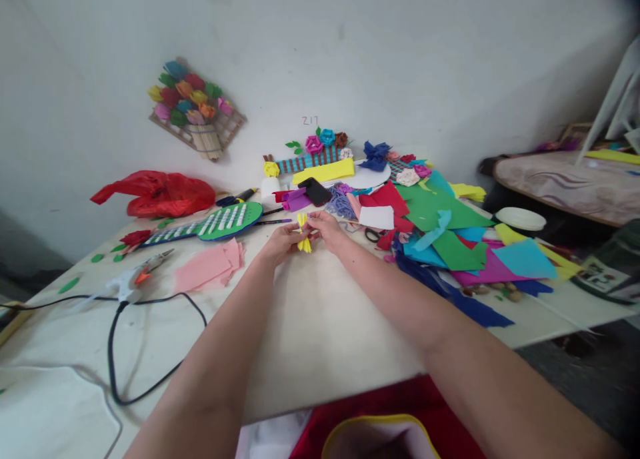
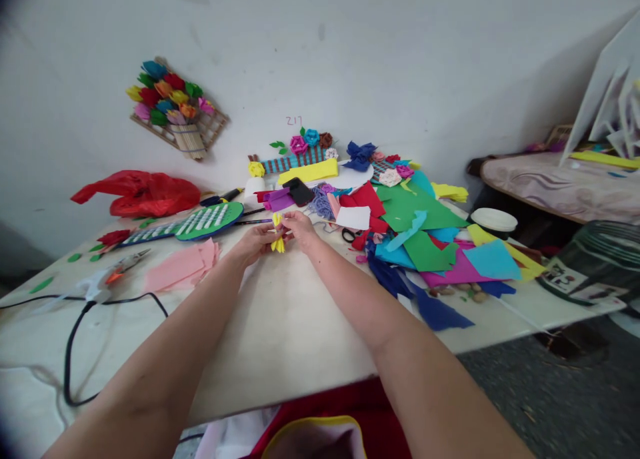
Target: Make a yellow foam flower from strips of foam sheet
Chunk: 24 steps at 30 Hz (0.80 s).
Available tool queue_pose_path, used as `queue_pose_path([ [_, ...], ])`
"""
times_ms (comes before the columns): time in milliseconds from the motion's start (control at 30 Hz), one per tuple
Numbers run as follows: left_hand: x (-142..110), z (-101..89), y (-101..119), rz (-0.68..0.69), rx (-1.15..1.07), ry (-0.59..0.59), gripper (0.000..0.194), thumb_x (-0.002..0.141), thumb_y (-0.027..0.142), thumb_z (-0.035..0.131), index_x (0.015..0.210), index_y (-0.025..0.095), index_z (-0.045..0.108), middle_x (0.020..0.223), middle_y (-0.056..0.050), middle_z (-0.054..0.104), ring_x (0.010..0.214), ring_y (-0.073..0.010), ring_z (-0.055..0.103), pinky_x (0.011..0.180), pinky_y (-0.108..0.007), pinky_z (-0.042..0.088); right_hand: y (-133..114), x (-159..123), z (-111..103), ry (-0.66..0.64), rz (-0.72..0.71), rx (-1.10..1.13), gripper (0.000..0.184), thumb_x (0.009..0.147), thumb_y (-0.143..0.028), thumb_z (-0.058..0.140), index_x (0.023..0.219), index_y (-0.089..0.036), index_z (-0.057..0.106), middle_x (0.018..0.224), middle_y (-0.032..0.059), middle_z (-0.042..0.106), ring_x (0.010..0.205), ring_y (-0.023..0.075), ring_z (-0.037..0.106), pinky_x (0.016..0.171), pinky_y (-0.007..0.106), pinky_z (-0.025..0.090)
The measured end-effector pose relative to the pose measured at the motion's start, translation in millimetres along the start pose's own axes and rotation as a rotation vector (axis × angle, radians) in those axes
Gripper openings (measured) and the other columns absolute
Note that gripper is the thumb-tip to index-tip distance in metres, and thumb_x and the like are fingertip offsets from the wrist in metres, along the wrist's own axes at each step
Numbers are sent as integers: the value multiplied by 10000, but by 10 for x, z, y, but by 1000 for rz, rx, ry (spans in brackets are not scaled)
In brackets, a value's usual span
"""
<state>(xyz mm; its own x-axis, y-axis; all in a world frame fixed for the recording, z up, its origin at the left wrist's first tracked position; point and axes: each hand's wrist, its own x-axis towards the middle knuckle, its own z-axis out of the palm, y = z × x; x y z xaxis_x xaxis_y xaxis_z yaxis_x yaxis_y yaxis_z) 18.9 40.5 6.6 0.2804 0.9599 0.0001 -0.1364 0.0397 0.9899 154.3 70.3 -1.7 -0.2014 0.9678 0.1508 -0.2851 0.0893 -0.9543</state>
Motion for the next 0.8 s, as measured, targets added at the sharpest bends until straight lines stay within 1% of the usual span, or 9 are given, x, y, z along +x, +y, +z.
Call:
queue_pose_path([
  [133,-86,58,25,-4,293,27,374,579,229,693,924,98,632,634,-26,632,499,-98,530,458,-192,370,-63,-136,13,96,-21,19,302,651,-190,577,940,-174,491,646,-25,622,578,86,545,441,167,372],
  [233,-153,131,42,5,489,57,365,614,209,641,962,99,628,538,9,583,423,-74,457,400,-173,309,-94,-182,7,105,-64,-29,301,654,-195,581,948,-171,526,666,-15,632,625,89,557,476,171,382],
  [300,-189,183,35,13,536,95,413,638,201,609,1041,111,599,539,18,577,411,-72,444,396,-173,315,-104,-191,-6,97,-89,-76,298,666,-210,579,960,-175,543,701,-4,648,658,94,571,518,184,405],
  [400,-209,246,-11,29,538,144,471,670,231,580,1128,128,550,653,-6,626,410,-65,434,400,-180,331,-107,-195,-18,105,-105,-151,281,685,-214,570,962,-174,560,736,12,664,673,99,581,565,205,428],
  [500,-172,286,-70,58,587,169,424,659,308,614,1044,131,603,607,2,608,396,-60,407,397,-177,305,-98,-175,-20,106,-123,-213,258,698,-203,556,952,-162,575,748,25,669,647,98,581,589,222,446],
  [567,-119,302,-103,71,646,214,302,689,331,581,908,136,656,558,2,591,411,-74,426,408,-182,305,-96,-145,-32,92,-147,-265,250,706,-194,544,951,-162,583,745,26,670,652,101,589,615,232,459],
  [667,-23,295,-156,43,735,300,274,743,339,499,677,143,678,475,-9,555,403,-96,436,423,-203,309,-148,-107,-105,90,-198,-444,259,735,-188,509,981,-181,590,751,20,667,728,120,614,691,258,470],
  [733,34,261,-200,13,746,339,265,730,333,506,632,155,677,473,-16,567,392,-107,443,427,-216,312,-238,-117,-194,142,-215,-680,266,768,-182,463,999,-195,595,784,29,667,812,138,620,760,278,461],
  [800,72,213,-243,1,654,401,210,701,320,541,644,165,670,503,-20,600,392,-108,459,432,-214,326,-358,-157,-297,245,-211,-990,269,785,-205,454,1006,-217,606,877,51,664,942,181,592,828,317,437],
])
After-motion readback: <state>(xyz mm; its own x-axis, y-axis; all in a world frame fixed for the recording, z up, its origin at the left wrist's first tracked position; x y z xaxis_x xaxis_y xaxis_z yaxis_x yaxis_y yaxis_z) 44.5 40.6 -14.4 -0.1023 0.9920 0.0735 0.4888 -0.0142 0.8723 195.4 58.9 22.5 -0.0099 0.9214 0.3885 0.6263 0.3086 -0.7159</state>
